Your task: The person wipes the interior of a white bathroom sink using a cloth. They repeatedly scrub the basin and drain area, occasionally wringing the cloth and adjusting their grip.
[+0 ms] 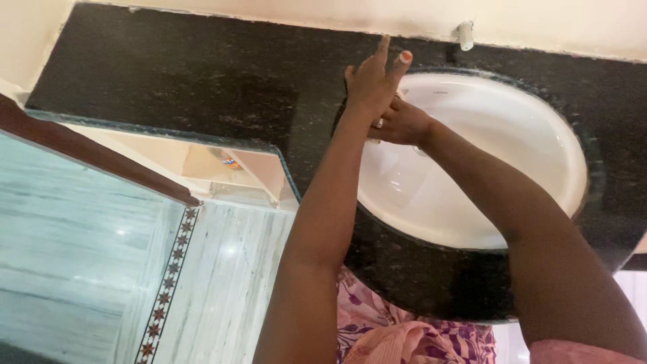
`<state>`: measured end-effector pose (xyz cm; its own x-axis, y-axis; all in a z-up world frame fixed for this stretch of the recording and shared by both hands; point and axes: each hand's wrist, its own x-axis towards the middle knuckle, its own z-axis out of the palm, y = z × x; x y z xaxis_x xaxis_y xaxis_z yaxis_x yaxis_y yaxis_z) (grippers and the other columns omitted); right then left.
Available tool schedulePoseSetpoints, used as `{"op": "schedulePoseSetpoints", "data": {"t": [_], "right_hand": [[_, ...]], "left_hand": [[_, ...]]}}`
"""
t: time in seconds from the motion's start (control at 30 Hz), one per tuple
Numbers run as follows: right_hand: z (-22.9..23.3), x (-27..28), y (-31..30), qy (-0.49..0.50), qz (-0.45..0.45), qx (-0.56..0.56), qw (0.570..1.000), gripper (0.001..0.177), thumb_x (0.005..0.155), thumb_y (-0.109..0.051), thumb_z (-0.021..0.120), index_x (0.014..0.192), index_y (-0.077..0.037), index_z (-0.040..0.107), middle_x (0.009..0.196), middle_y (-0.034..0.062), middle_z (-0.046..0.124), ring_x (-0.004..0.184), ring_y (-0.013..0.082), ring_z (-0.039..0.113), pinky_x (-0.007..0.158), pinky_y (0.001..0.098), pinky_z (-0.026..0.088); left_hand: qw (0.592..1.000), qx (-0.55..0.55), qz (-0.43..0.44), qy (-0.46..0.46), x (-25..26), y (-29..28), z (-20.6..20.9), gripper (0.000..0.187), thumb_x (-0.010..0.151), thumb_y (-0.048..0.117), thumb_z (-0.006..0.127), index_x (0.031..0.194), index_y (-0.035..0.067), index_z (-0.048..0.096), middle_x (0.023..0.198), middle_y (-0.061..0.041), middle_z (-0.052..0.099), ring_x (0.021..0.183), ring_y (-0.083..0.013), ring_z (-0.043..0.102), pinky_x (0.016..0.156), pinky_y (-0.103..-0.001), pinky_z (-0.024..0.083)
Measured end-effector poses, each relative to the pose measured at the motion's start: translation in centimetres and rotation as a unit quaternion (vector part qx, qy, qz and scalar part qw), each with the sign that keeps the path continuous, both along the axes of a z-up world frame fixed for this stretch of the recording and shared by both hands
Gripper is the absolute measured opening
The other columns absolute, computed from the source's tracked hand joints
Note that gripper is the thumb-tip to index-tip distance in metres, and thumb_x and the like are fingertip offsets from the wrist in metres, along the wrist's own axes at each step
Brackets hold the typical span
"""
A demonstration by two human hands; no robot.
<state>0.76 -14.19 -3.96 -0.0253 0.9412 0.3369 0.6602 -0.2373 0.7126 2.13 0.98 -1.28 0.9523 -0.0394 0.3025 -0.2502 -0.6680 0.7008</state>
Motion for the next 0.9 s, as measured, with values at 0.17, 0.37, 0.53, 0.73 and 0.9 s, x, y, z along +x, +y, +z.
{"op": "schedulePoseSetpoints", "data": {"t": [0.17, 0.37, 0.53, 0.73, 0.9], "right_hand": [[1.0, 1.9, -8.8, 0.175, -0.162, 0.052, 0.97, 0.022, 0.101, -0.031, 0.076, 0.122, -0.034, 0.073, 0.147, 0.0131, 0.059, 0.132, 0.0337, 0.057, 0.111, 0.0473, 0.052], [5.7, -5.0, -23.3, 0.16, -0.557, -0.061, 0.812, 0.04, 0.106, -0.031, 0.061, 0.145, -0.037, 0.062, 0.15, 0.0122, 0.061, 0.122, 0.032, 0.064, 0.102, 0.0468, 0.057], [7.7, -15.9, -27.0, 0.287, -0.691, 0.033, 0.663, 0.051, 0.09, -0.021, 0.066, 0.141, -0.026, 0.065, 0.139, 0.0149, 0.064, 0.126, 0.0357, 0.06, 0.094, 0.0528, 0.058], [7.7, -27.9, -20.3, 0.375, -0.616, 0.132, 0.68, 0.05, 0.081, -0.031, 0.069, 0.131, -0.027, 0.072, 0.106, 0.0209, 0.074, 0.102, 0.0394, 0.072, 0.093, 0.0487, 0.059], [6.6, -31.5, -10.1, 0.52, -0.401, 0.184, 0.731, 0.064, 0.082, -0.055, 0.068, 0.136, -0.02, 0.063, 0.106, 0.0211, 0.071, 0.106, 0.0415, 0.062, 0.094, 0.0526, 0.051]], "left_hand": [[0.998, 0.058, -0.002, -0.007, -0.2, -0.2, 0.3, 0.098, 0.091, 0.083, 0.028, 0.162, 0.016, 0.027, 0.148, -0.019, 0.056, 0.143, -0.0345, 0.046, 0.119, -0.07, 0.011], [0.998, 0.066, -0.014, 0.0, 0.1, -0.1, -0.2, 0.1, 0.09, 0.084, 0.033, 0.161, 0.015, 0.03, 0.148, -0.018, 0.057, 0.143, -0.0349, 0.047, 0.121, -0.069, 0.014], [0.995, 0.091, -0.039, -0.029, 0.1, 0.5, -0.7, 0.095, 0.092, 0.081, 0.046, 0.158, 0.013, 0.033, 0.152, -0.021, 0.051, 0.145, -0.0381, 0.041, 0.118, -0.068, 0.014], [0.989, 0.094, -0.051, 0.107, -5.2, 0.2, 3.4, 0.096, 0.085, 0.077, 0.058, 0.158, 0.017, 0.038, 0.156, -0.017, 0.047, 0.147, -0.0367, 0.041, 0.123, -0.062, 0.019], [0.987, 0.047, -0.145, 0.05, -11.2, -1.6, 7.6, 0.095, 0.089, 0.076, 0.059, 0.157, 0.013, 0.039, 0.161, -0.017, 0.043, 0.148, -0.0382, 0.041, 0.119, -0.051, 0.036]]}}
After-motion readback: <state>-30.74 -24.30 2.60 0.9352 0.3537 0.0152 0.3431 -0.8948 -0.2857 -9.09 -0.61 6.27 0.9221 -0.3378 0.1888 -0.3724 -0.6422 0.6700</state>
